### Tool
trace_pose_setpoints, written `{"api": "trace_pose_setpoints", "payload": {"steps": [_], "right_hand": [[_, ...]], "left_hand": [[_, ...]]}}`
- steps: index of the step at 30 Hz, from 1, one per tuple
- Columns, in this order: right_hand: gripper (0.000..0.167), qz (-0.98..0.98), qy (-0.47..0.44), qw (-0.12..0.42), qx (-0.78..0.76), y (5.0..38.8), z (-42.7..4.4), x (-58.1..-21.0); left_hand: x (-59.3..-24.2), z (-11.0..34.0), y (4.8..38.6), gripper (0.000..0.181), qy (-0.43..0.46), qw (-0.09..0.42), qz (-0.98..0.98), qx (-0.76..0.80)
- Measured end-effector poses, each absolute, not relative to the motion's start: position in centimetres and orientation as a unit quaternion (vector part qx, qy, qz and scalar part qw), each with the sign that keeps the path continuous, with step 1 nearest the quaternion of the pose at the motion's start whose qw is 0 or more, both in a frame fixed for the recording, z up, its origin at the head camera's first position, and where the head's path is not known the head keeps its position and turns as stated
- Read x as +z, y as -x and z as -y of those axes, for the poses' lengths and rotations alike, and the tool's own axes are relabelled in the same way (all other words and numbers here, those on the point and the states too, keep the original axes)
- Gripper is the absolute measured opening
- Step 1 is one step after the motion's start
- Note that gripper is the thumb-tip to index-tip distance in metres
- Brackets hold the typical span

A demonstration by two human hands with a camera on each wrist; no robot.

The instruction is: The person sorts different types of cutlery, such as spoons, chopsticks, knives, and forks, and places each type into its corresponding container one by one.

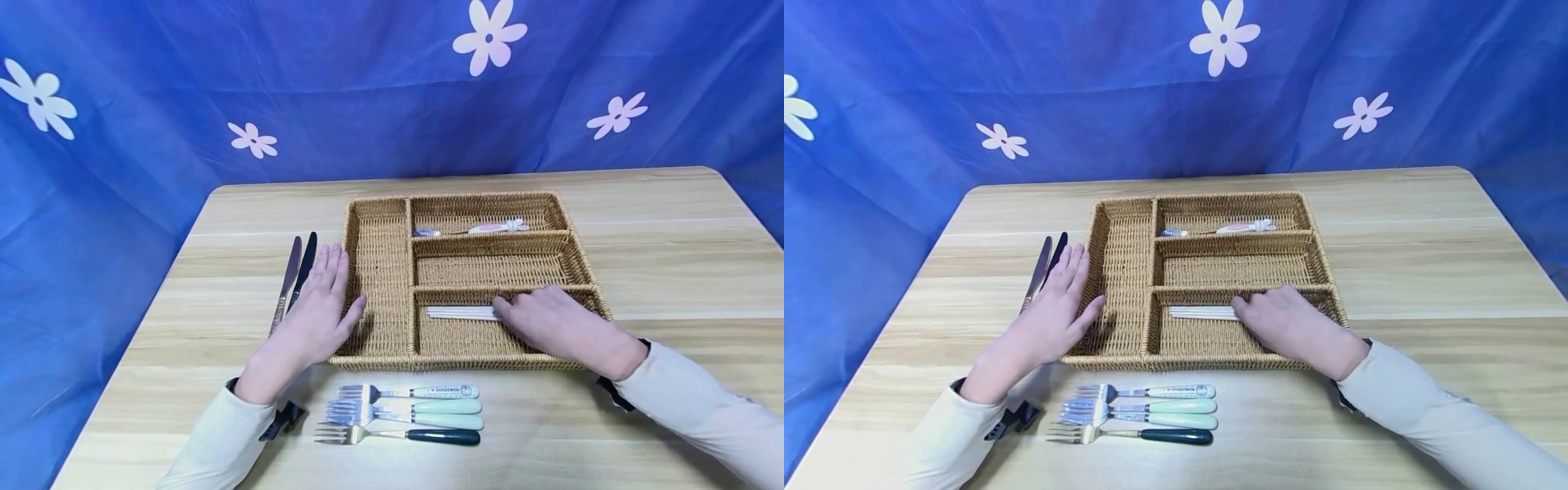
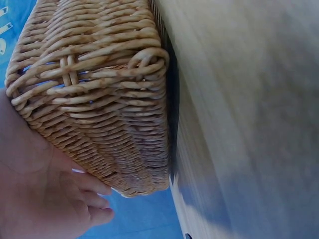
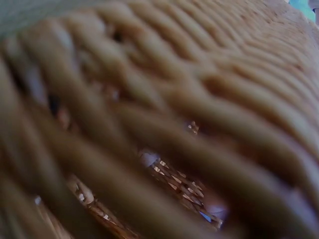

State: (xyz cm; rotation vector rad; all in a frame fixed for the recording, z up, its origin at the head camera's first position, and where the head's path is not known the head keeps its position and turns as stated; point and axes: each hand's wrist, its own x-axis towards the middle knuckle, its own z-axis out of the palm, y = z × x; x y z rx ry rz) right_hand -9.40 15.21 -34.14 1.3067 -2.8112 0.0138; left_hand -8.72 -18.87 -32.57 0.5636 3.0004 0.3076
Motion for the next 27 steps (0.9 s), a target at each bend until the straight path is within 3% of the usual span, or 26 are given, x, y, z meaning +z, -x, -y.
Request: {"api": "trace_pose_setpoints", "payload": {"steps": [9,14,18,22,27], "right_hand": [[0.019,0.920,-0.384,-0.033,0.076,9.1,-16.8,-32.0],[0.018,0.930,-0.352,0.021,0.103,8.9,-19.5,-30.4],[0.011,0.941,-0.311,0.089,0.100,8.7,-22.2,-30.3],[0.029,0.944,-0.286,0.129,0.100,8.4,-24.1,-31.0],[0.049,0.953,-0.261,0.105,0.116,8.2,-24.8,-32.2]], "left_hand": [[-32.4,18.7,8.6,0.073,-0.182,0.037,-0.977,0.108],[-32.4,18.9,8.6,0.073,-0.176,0.037,-0.977,0.111],[-32.4,19.1,8.5,0.069,-0.186,0.007,-0.976,0.116],[-32.2,19.2,8.2,0.064,-0.205,-0.035,-0.971,0.118],[-32.2,19.5,7.6,0.060,-0.214,-0.052,-0.968,0.121]]}}
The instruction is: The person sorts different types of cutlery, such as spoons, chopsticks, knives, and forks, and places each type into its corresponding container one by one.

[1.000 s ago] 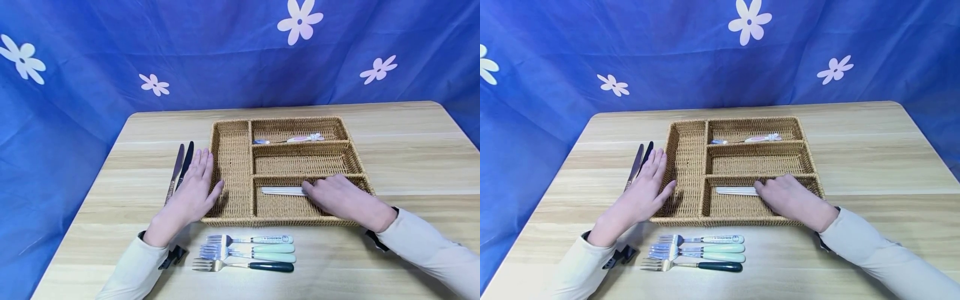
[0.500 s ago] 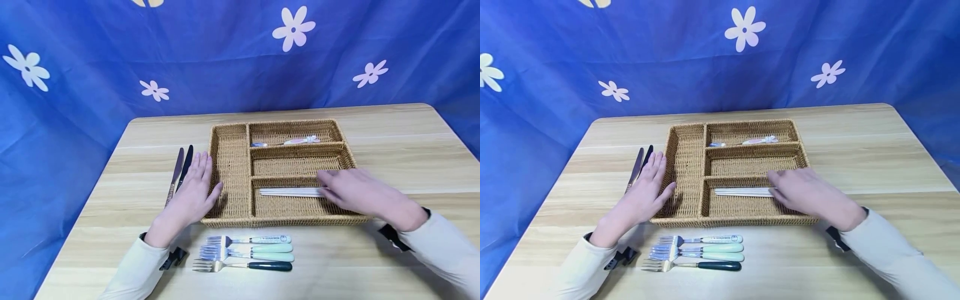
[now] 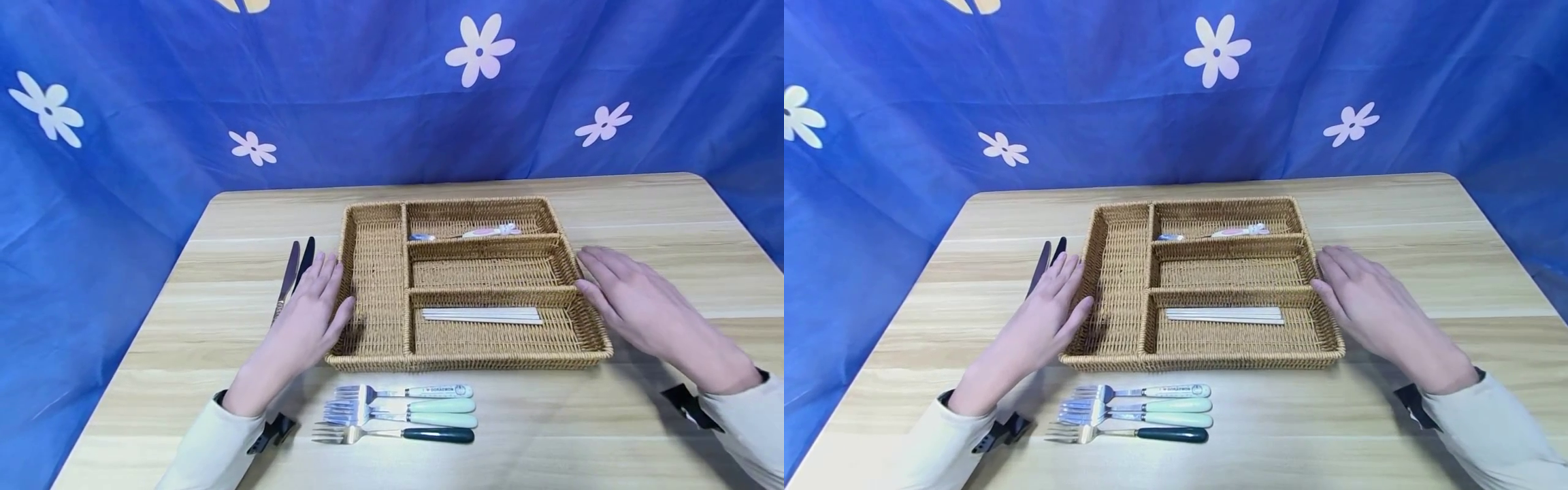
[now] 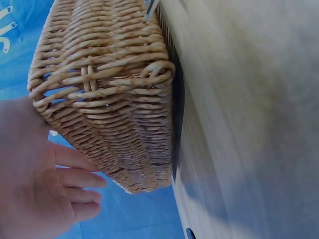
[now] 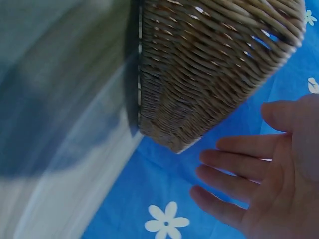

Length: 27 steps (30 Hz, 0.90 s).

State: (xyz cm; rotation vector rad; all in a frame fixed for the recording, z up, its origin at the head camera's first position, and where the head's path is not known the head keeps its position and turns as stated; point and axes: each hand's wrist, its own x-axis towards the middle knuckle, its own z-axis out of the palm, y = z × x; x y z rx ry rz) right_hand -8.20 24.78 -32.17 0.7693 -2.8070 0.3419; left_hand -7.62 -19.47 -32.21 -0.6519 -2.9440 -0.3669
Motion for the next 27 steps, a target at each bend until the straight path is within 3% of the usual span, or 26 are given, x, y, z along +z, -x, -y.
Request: {"api": "trace_pose_setpoints", "payload": {"steps": [17,27], "right_hand": [[0.066,0.970,-0.210,-0.017,0.121,8.5,-23.8,-33.9],[0.064,0.968,-0.221,-0.006,0.118,8.6,-23.6,-34.5]], "left_hand": [[-32.6,19.9,6.8,0.059,0.200,0.022,0.969,-0.140],[-32.8,19.6,6.8,0.058,0.195,0.011,0.973,-0.121]]}}
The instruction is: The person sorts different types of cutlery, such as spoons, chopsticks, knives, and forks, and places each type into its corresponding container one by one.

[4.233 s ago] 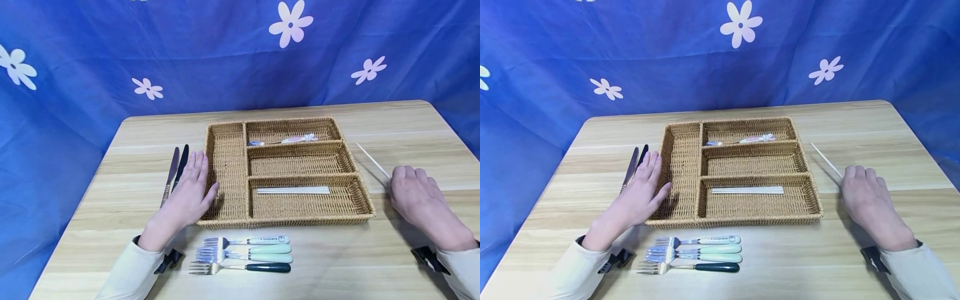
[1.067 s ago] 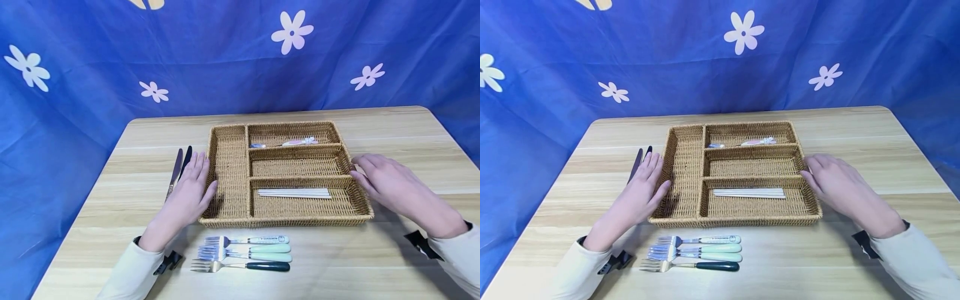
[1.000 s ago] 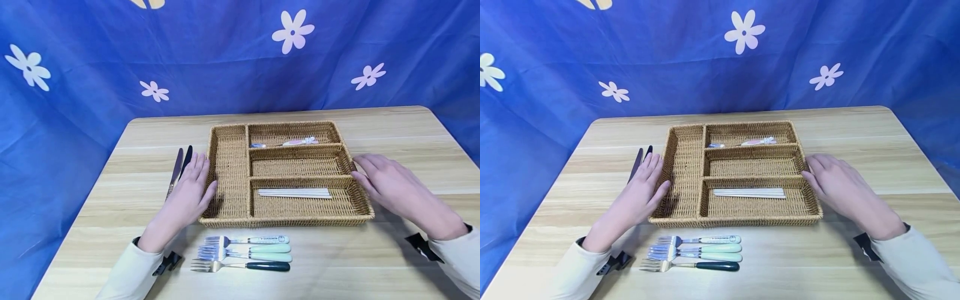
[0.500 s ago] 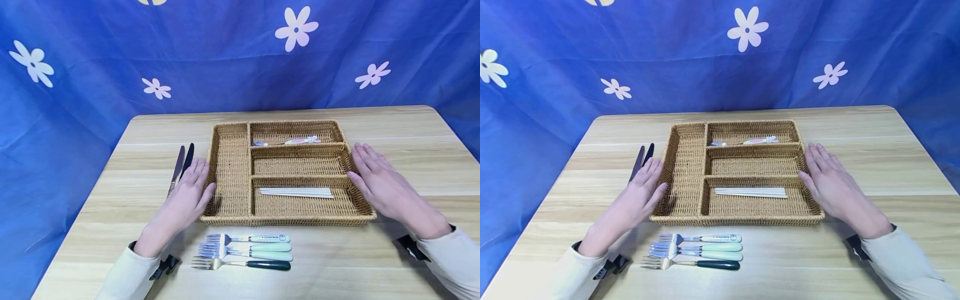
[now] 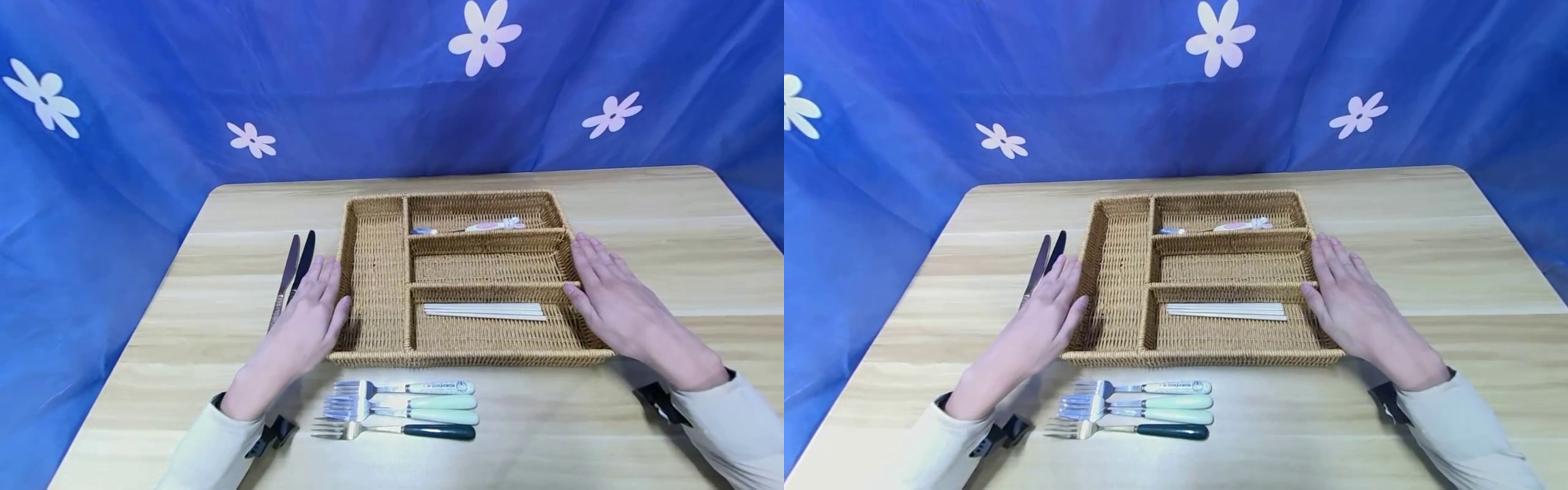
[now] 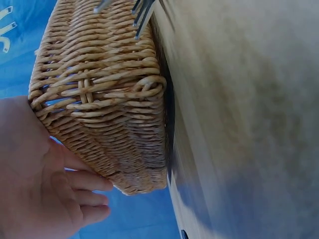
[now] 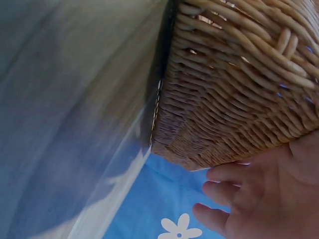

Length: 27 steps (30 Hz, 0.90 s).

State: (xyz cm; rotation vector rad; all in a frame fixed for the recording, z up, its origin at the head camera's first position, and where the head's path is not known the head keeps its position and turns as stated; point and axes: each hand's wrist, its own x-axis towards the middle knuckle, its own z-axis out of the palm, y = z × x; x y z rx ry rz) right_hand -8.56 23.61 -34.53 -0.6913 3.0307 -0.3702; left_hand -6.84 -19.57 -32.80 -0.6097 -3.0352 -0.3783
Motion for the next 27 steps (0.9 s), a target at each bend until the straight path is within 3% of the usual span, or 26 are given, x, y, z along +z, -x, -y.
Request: {"api": "trace_pose_setpoints", "payload": {"steps": [16,19,24,27], "right_hand": [[0.063,-0.968,0.216,-0.016,-0.126,8.4,-23.6,-35.0],[0.062,-0.969,0.214,-0.012,-0.124,8.5,-23.6,-35.0],[0.063,-0.970,0.211,-0.003,-0.120,8.5,-23.5,-34.9],[0.063,-0.970,0.211,-0.002,-0.118,8.6,-23.6,-34.9]], "left_hand": [[-32.7,19.5,6.9,0.058,0.198,0.014,0.973,-0.118],[-32.4,19.4,6.7,0.055,0.216,0.052,0.969,-0.105],[-31.2,18.4,5.3,0.034,0.285,0.173,0.936,-0.107],[-30.4,17.2,3.7,0.016,0.355,0.191,0.907,-0.122]]}}
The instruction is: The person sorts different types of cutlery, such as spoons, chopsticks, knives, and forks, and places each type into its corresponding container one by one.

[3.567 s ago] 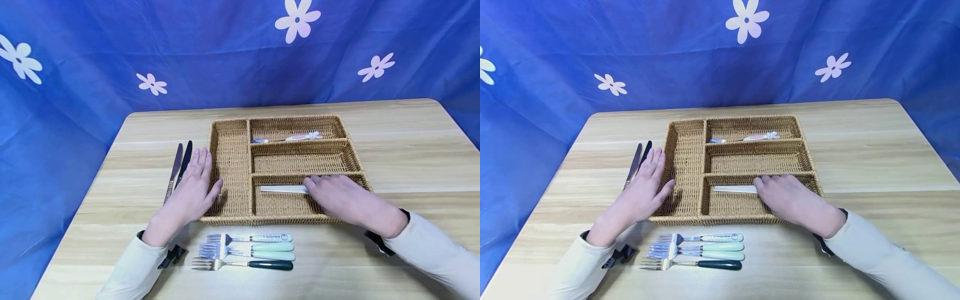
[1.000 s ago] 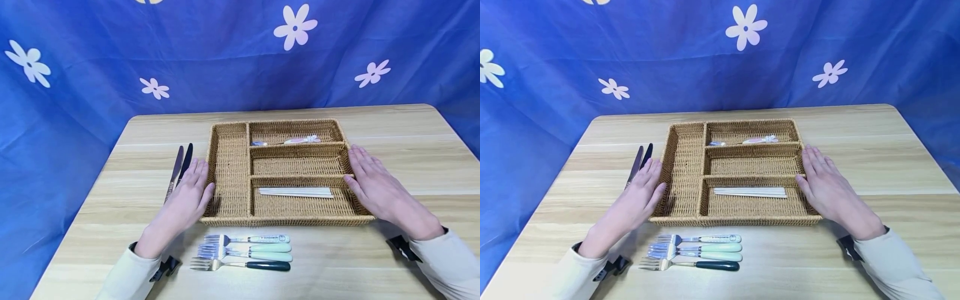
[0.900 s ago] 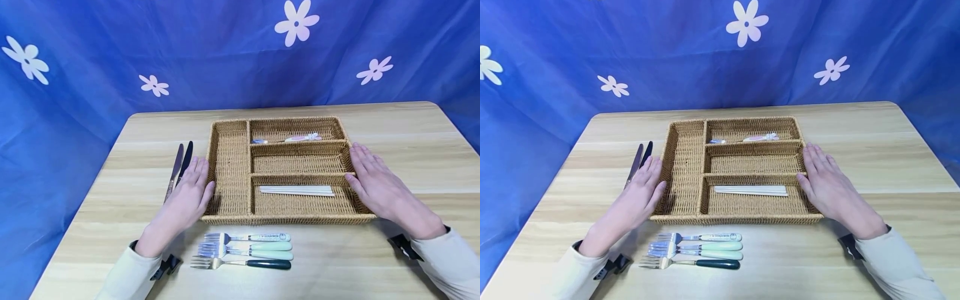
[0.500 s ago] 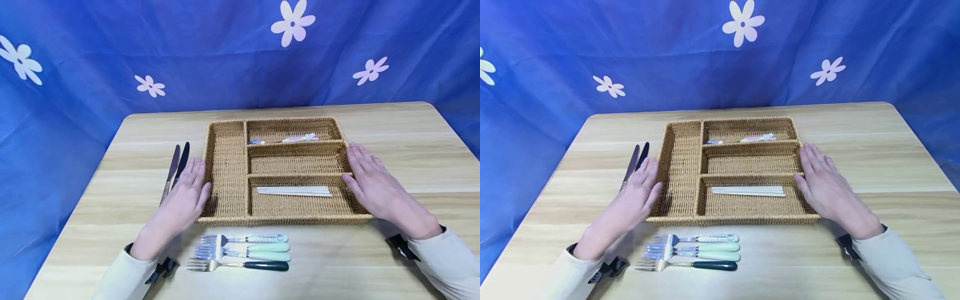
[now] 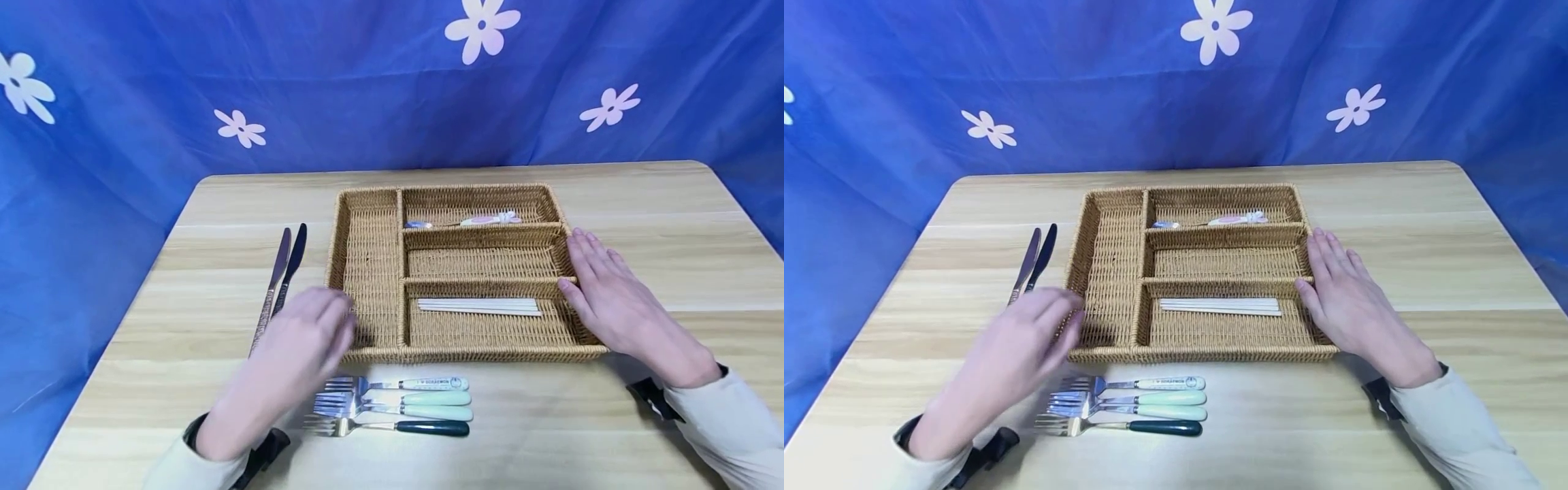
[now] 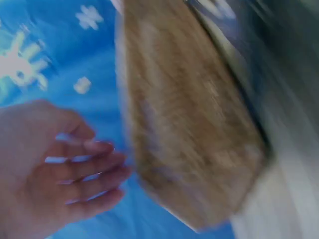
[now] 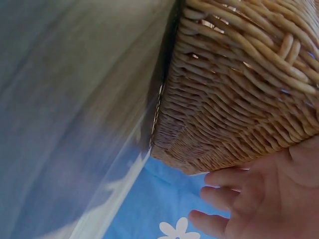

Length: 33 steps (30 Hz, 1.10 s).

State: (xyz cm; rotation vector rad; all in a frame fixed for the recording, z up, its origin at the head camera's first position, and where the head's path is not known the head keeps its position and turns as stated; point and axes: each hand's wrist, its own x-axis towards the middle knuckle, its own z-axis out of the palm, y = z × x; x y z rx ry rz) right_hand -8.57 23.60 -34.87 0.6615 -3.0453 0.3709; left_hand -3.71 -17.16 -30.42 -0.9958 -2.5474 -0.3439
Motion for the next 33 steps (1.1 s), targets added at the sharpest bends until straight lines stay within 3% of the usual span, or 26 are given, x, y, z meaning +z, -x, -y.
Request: {"api": "trace_pose_setpoints", "payload": {"steps": [3,8,23,33], "right_hand": [[0.063,0.969,-0.216,0.006,0.122,8.6,-23.6,-34.9],[0.063,0.969,-0.216,0.016,0.123,8.6,-23.5,-34.9],[0.065,0.972,-0.199,0.003,0.123,8.6,-23.1,-34.3],[0.064,0.977,-0.184,0.007,0.108,8.3,-23.2,-34.3]], "left_hand": [[-30.0,15.7,1.5,0.006,0.419,0.139,0.888,-0.127],[-31.2,13.5,-1.5,0.011,0.493,0.077,0.865,-0.052],[-33.9,12.3,-3.2,0.011,0.487,0.033,0.870,0.071],[-34.6,12.1,-3.0,0.020,0.470,0.059,0.875,0.101]]}}
